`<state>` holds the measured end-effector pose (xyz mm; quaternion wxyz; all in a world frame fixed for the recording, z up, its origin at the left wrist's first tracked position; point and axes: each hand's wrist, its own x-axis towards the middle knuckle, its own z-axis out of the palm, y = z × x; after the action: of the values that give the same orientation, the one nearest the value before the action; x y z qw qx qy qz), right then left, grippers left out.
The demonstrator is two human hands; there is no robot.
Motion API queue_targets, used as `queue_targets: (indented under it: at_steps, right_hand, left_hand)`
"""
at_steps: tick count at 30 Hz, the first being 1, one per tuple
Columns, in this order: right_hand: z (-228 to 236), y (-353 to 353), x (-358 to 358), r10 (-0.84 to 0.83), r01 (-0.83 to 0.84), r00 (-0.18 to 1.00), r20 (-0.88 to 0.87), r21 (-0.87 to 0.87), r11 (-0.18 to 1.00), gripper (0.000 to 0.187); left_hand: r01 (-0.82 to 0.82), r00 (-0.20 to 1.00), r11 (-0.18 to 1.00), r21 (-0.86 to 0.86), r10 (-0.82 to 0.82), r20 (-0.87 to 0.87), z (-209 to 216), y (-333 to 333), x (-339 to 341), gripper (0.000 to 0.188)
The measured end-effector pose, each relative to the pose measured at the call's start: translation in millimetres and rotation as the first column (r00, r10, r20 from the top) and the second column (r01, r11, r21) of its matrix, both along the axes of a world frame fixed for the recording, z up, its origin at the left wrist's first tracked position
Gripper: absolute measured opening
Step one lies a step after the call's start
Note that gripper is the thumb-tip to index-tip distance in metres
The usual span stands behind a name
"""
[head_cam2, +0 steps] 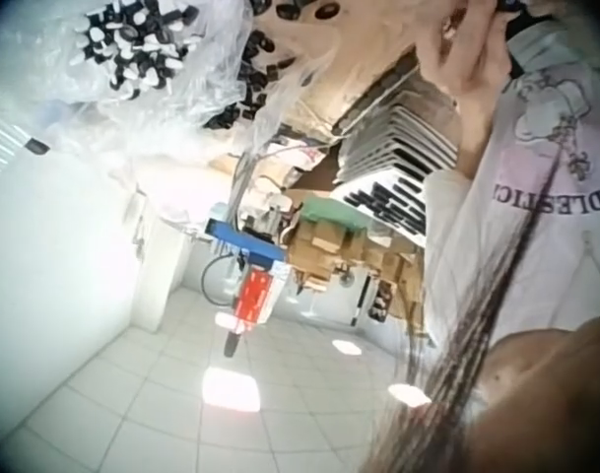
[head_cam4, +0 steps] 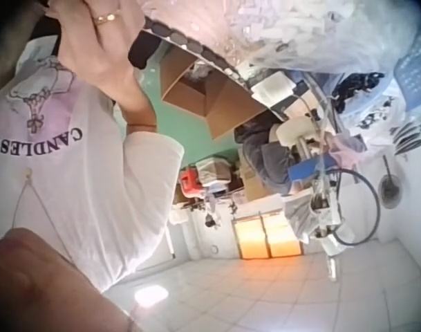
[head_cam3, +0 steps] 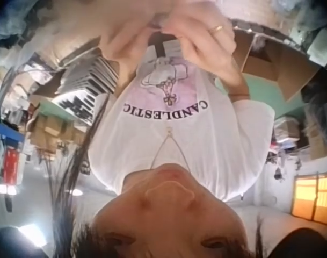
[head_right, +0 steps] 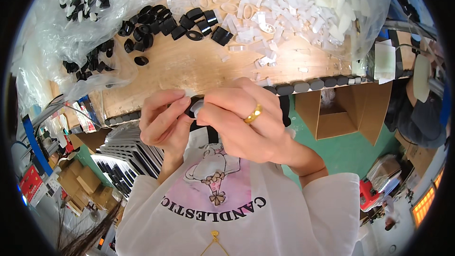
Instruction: Assembling white plastic components into black circular rings at a production workbench.
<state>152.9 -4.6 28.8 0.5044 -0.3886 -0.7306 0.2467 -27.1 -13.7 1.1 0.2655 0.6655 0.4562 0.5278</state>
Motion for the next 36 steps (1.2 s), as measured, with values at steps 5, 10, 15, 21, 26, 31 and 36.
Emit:
queue_targets:
  at_steps: [5, 10, 15, 21, 26, 31, 36]
  right_hand:
    - [-2.3, -0.8, -3.6, -0.046, 0.046, 0.998, 0.042, 0.001, 0.999, 0.027]
    - [-2.1, 2.9, 2.7, -0.111, 0.106, 0.988, 0.106, 0.054, 0.993, 0.028]
    - [0.8, -0.2, -0.7, -0.117, 0.110, 0.980, 0.159, 0.055, 0.992, 0.025]
    - [-23.1, 36.2, 36.2, -0.236, 0.233, 0.972, 0.013, -0.233, 0.944, 0.013]
    - [-54.1, 75.4, 77.4, -0.151, 0.296, 0.914, 0.377, -0.364, 0.883, 0.012]
    - [-67.7, 77.7, 72.6, -0.172, 0.378, 0.799, 0.576, -0.259, 0.889, 0.013]
    - [-13.8, 41.0, 36.4, -0.175, 0.214, 0.943, 0.284, -0.111, 0.970, 0.016]
  left_hand:
    - [0.045, 0.994, 0.993, 0.105, -0.034, -0.100, -1.7, 4.5, -2.1, 0.031]
    - [-0.002, 1.000, 0.999, 0.051, 0.004, -0.029, -3.6, 3.2, -0.3, 0.030]
    - [0.007, 1.000, 0.998, 0.061, -0.006, -0.009, -2.1, 6.0, 3.3, 0.029]
    - [-0.054, 0.998, 0.978, -0.204, 0.059, 0.020, -6.2, 2.3, 7.3, 0.033]
    - [-0.080, 0.980, 0.883, -0.462, 0.154, 0.125, -6.7, -4.0, 6.9, 0.031]
    - [-0.012, 0.936, 0.753, -0.658, 0.240, 0.259, -5.8, -5.0, 11.8, 0.032]
    - [0.016, 0.956, 0.802, -0.597, 0.163, 0.244, -7.5, -3.5, 12.4, 0.031]
